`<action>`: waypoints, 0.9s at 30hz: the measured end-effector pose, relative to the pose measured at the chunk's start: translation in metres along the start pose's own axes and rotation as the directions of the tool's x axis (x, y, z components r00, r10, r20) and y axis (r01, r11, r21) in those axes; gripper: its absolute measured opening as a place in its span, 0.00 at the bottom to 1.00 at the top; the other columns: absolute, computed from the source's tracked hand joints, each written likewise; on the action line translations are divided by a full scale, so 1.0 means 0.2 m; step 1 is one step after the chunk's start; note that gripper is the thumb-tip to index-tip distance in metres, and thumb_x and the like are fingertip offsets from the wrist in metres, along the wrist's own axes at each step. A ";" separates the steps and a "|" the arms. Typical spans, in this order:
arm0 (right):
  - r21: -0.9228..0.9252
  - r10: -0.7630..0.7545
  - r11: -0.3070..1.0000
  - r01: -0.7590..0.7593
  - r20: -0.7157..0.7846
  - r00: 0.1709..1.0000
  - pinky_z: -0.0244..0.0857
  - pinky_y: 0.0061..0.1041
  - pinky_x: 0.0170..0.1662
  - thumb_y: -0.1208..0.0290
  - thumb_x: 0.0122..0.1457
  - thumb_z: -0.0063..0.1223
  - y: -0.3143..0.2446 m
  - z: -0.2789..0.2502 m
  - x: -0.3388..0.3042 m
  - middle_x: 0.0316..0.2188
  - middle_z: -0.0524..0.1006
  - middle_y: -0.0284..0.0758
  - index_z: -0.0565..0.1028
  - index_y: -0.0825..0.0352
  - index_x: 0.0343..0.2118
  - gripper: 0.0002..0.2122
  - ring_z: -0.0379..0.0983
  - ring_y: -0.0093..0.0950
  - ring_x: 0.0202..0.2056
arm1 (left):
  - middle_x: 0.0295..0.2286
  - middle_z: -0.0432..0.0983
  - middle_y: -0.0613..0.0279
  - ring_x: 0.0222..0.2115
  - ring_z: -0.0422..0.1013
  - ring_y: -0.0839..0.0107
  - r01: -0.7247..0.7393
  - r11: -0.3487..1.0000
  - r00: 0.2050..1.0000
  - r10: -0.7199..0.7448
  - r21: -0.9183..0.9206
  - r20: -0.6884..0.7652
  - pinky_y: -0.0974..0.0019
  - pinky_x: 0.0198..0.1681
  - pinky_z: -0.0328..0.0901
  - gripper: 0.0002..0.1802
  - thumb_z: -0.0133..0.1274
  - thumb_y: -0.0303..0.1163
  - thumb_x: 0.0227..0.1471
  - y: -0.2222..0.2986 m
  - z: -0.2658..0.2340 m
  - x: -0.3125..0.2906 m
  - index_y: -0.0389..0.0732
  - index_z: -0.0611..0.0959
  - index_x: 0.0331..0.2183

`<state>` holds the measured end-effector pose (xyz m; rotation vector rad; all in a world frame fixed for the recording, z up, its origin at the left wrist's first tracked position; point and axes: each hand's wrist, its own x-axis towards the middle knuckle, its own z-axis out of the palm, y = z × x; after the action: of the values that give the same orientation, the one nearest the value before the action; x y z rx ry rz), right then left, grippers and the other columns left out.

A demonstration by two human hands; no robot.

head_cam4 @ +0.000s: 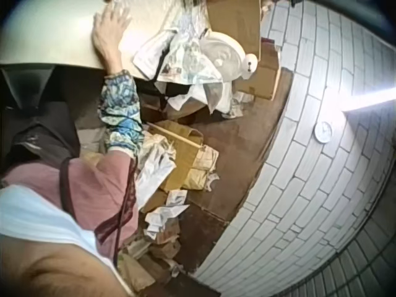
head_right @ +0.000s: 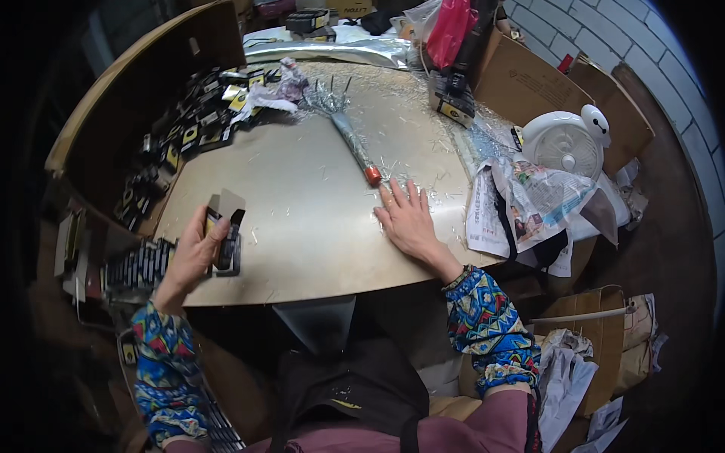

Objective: The recorder is packaging small components into individual boxes and organizing them into a grid layout.

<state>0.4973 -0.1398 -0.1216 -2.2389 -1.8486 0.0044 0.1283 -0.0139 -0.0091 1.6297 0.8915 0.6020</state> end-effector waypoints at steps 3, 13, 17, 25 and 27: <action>0.030 -0.113 0.993 0.113 0.020 0.993 0.37 0.52 0.68 0.53 0.68 0.40 -0.16 -0.03 -0.06 0.67 0.55 0.42 0.61 0.60 0.65 0.26 0.44 0.50 0.68 | 0.35 0.76 0.69 0.32 0.71 0.83 0.075 0.885 0.993 -0.110 -0.459 -0.050 0.79 0.35 0.67 0.20 0.49 0.42 0.65 -0.04 0.16 -0.22 0.38 0.73 0.51; 0.297 -0.448 0.831 0.470 -0.143 0.882 0.46 0.50 0.66 0.60 0.66 0.48 -0.42 -0.01 0.03 0.63 0.64 0.42 0.70 0.62 0.58 0.20 0.55 0.50 0.64 | 0.53 0.68 0.59 0.51 0.72 0.62 0.177 0.489 0.961 -0.272 -0.854 0.044 0.45 0.47 0.74 0.22 0.39 0.41 0.68 -0.36 0.40 -0.68 0.46 0.64 0.59; 0.258 -0.117 0.949 0.180 -0.241 0.963 0.52 0.48 0.63 0.61 0.65 0.48 -0.37 0.07 0.32 0.62 0.64 0.48 0.73 0.62 0.55 0.18 0.59 0.56 0.60 | 0.54 0.67 0.60 0.53 0.69 0.59 0.244 0.441 0.917 -0.395 -0.863 0.058 0.40 0.49 0.71 0.19 0.41 0.39 0.67 -0.52 0.46 -0.82 0.50 0.65 0.58; 0.370 -0.510 0.789 0.490 -0.050 0.859 0.47 0.51 0.66 0.60 0.66 0.48 -0.41 0.05 0.21 0.62 0.66 0.44 0.70 0.62 0.58 0.20 0.58 0.48 0.63 | 0.46 0.72 0.63 0.46 0.72 0.64 0.353 0.436 0.803 -0.595 -0.828 0.029 0.47 0.42 0.73 0.17 0.49 0.35 0.63 -0.79 0.55 -0.99 0.48 0.72 0.52; 0.455 -0.418 0.762 0.461 -0.199 0.887 0.51 0.47 0.65 0.63 0.63 0.54 -0.35 0.02 0.16 0.60 0.69 0.44 0.70 0.62 0.59 0.22 0.60 0.46 0.63 | 0.45 0.72 0.63 0.45 0.72 0.65 0.398 0.459 0.783 -0.621 -0.795 0.034 0.49 0.41 0.73 0.17 0.49 0.34 0.62 -0.87 0.59 -1.00 0.47 0.72 0.52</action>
<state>0.4359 -0.0952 -0.1081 -1.4095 -2.0026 0.2643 0.0617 -0.2297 -0.1926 0.4264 1.0606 0.6404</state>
